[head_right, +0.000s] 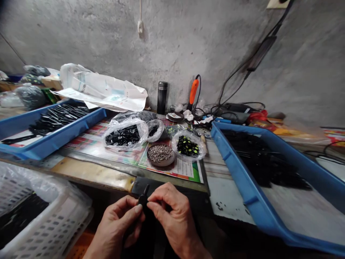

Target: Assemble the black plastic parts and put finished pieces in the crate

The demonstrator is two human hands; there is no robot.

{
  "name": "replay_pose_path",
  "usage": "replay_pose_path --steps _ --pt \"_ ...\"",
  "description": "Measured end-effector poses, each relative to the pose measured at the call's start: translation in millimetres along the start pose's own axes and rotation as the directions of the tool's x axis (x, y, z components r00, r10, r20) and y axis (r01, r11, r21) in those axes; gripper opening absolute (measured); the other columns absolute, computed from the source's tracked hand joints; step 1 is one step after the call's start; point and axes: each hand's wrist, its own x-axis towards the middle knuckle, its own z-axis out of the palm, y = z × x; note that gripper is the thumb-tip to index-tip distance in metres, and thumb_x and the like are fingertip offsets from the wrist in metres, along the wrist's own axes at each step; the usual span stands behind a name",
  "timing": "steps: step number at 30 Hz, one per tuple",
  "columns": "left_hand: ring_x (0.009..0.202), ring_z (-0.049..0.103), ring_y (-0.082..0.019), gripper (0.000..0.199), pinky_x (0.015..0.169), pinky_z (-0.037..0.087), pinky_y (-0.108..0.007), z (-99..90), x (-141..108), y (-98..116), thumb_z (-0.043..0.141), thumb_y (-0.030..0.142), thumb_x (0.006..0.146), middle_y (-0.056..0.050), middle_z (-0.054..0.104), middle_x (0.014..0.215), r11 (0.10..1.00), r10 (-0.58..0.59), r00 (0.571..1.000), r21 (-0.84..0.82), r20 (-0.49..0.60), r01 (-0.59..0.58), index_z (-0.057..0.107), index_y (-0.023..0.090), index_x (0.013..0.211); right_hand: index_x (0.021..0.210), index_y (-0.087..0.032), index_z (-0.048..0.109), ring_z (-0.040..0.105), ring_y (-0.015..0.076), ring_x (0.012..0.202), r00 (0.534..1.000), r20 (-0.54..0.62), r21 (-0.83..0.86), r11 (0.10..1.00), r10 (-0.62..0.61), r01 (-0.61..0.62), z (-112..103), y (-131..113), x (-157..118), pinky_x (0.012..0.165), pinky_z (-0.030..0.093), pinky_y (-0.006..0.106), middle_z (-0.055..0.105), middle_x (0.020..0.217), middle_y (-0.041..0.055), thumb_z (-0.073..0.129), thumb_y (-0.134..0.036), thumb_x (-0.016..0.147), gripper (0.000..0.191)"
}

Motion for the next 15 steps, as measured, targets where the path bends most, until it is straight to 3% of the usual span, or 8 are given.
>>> replay_pose_path --steps 5,15 --pt "0.034 0.047 -0.004 0.055 0.031 0.026 -0.011 10.1 -4.7 -2.1 0.091 0.054 0.050 0.001 0.064 0.054 1.000 0.012 1.000 0.004 0.022 -0.012 0.059 0.014 0.071 0.088 -0.021 0.068 0.055 0.0130 0.076 0.998 -0.049 0.045 0.998 -0.039 0.041 8.7 0.5 -11.1 0.067 0.043 0.020 0.058 0.083 -0.0025 0.063 -0.009 0.091 0.013" --pt "0.037 0.045 -0.003 0.048 0.034 0.028 -0.011 10.6 -5.9 -12.4 0.088 0.051 0.060 0.002 0.063 0.058 0.994 0.108 0.994 0.032 0.029 -0.109 0.062 0.014 0.073 0.092 -0.021 0.065 0.057 0.0140 0.080 0.979 -0.087 -0.123 0.977 -0.184 0.172 9.0 -1.0 -17.0 0.072 0.045 0.022 0.058 0.085 -0.0012 0.058 -0.007 0.094 0.015"
